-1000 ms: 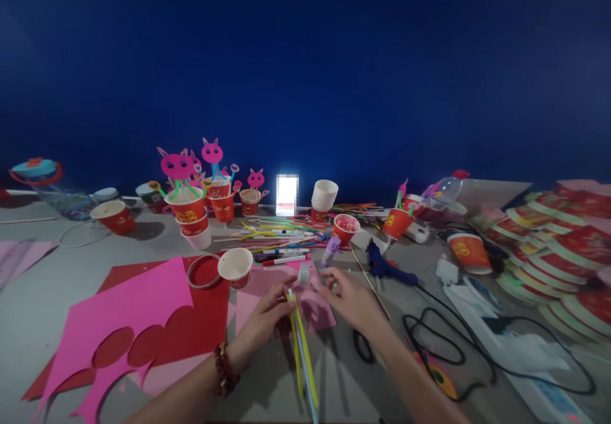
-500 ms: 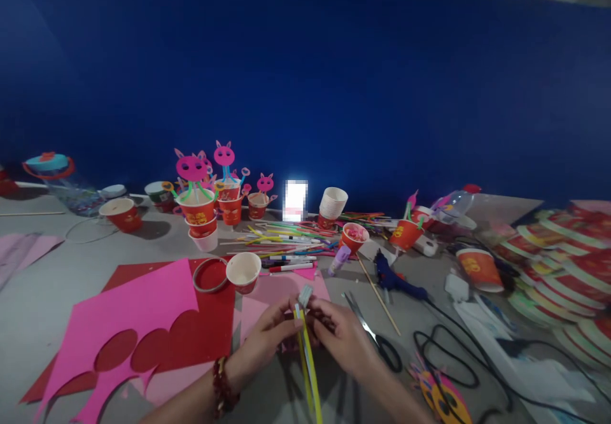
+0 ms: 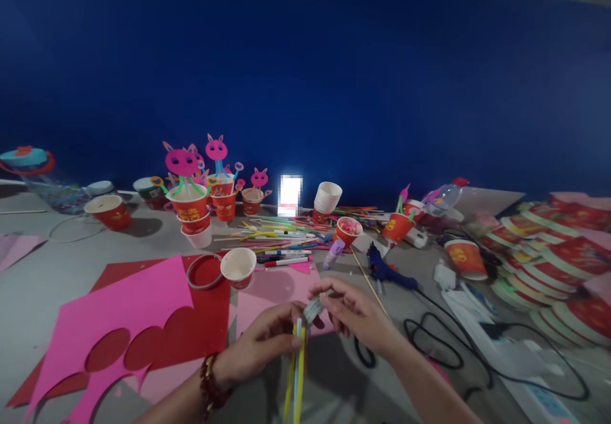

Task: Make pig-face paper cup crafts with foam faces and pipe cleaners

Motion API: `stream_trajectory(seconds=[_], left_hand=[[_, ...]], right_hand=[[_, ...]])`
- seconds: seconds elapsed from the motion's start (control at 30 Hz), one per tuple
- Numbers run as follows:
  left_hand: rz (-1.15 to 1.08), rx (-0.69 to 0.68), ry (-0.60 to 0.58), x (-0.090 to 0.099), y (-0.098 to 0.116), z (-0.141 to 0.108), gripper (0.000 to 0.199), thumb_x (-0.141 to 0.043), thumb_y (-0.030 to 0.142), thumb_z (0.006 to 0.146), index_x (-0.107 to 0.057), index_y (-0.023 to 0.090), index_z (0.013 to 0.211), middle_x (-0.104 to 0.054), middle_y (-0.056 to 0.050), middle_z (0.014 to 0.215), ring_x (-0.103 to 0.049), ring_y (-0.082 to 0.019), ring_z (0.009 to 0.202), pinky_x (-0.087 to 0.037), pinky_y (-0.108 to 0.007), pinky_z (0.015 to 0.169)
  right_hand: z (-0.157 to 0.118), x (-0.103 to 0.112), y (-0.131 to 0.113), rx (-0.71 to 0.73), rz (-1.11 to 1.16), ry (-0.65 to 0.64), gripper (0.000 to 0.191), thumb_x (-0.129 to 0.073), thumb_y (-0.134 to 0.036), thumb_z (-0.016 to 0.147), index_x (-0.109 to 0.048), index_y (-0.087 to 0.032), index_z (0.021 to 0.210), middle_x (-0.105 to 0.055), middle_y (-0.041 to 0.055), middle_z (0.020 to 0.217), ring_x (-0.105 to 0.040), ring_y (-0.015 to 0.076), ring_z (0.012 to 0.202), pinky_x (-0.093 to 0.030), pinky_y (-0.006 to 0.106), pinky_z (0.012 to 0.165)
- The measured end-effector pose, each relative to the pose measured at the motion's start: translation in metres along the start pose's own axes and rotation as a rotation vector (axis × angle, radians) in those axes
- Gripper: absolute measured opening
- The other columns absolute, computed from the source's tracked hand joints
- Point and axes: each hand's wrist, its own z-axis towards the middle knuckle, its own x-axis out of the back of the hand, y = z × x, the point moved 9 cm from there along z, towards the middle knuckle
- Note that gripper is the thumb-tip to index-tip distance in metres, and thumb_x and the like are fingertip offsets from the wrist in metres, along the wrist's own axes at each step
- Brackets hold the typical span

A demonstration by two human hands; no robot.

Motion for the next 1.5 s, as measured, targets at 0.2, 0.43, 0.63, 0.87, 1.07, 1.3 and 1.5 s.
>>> stream_trajectory(seconds=[0.2,0.43,0.63,0.87,1.07,1.3,1.5], left_hand=[[-0.009,-0.004,-0.017,-0.003,0.002,0.0,0.014,-0.073,0.029,0.084,-0.063,0.02,0.087,-0.06,-0.003,0.097,-0.054,-0.018,0.092,-0.04,-0.027,0.08],[0.036,0.0,-0.029,-0.003,0.003,-0.002,0.017,-0.072,0.03,0.085,-0.06,0.018,0.085,-0.06,-0.006,0.102,-0.053,-0.02,0.097,-0.039,-0.028,0.082],[0.098,-0.032,-0.057,-0.006,0.002,-0.001,0.017,-0.069,0.032,0.087,-0.058,0.019,0.086,-0.058,-0.006,0.102,-0.053,-0.021,0.097,-0.04,-0.03,0.082],[0.392,-0.141,-0.057,-0.009,0.009,-0.005,0.017,-0.06,0.035,0.093,-0.057,0.019,0.088,-0.06,-0.008,0.101,-0.054,-0.022,0.096,-0.04,-0.031,0.083],[0.28,-0.071,-0.067,-0.007,0.006,-0.005,0.021,-0.065,0.039,0.089,-0.059,0.018,0.088,-0.057,-0.004,0.092,-0.052,-0.02,0.087,-0.039,-0.028,0.075],[0.187,-0.098,-0.093,-0.012,0.012,-0.004,0.018,-0.067,0.035,0.089,-0.062,0.017,0.088,-0.061,-0.007,0.1,-0.054,-0.021,0.093,-0.042,-0.029,0.081],[0.122,-0.019,-0.069,-0.006,0.0,-0.003,0.022,-0.071,0.037,0.086,-0.062,0.017,0.085,-0.057,-0.005,0.093,-0.053,-0.017,0.082,-0.043,-0.025,0.068]], right_hand=[[0.001,-0.012,0.011,-0.095,0.057,-0.09,0.038,-0.06,-0.051,0.09,-0.061,-0.018,0.109,-0.06,-0.0032,0.061,-0.06,0.0118,0.046,-0.038,0.016,0.039],[-0.007,-0.004,-0.007,0.013,-0.134,-0.007,0.024,-0.065,-0.037,0.089,-0.067,-0.019,0.105,-0.068,0.0008,0.072,-0.065,0.0127,0.055,-0.049,0.021,0.052],[-0.004,-0.013,0.015,-0.13,0.112,-0.08,0.038,-0.068,-0.05,0.084,-0.064,-0.018,0.104,-0.07,0.0016,0.07,-0.066,0.0134,0.054,-0.044,0.017,0.04],[-0.006,-0.034,0.036,-0.273,0.6,-0.107,0.038,-0.078,-0.047,0.077,-0.06,-0.019,0.095,-0.066,-0.004,0.063,-0.053,0.0056,0.038,-0.043,0.013,0.035],[-0.009,-0.036,0.037,-0.269,0.726,-0.178,0.032,-0.08,-0.041,0.079,-0.068,-0.016,0.095,-0.066,-0.0017,0.067,-0.061,0.0081,0.045,-0.055,0.019,0.045],[-0.011,-0.033,0.035,-0.268,0.764,-0.173,0.045,-0.068,-0.057,0.085,-0.067,-0.013,0.095,-0.069,0.0032,0.067,-0.066,0.0128,0.05,-0.057,0.022,0.046],[-0.01,-0.035,0.034,-0.214,0.573,-0.127,0.038,-0.077,-0.05,0.081,-0.058,-0.018,0.09,-0.063,-0.0051,0.054,-0.061,0.0101,0.041,-0.05,0.017,0.042]])
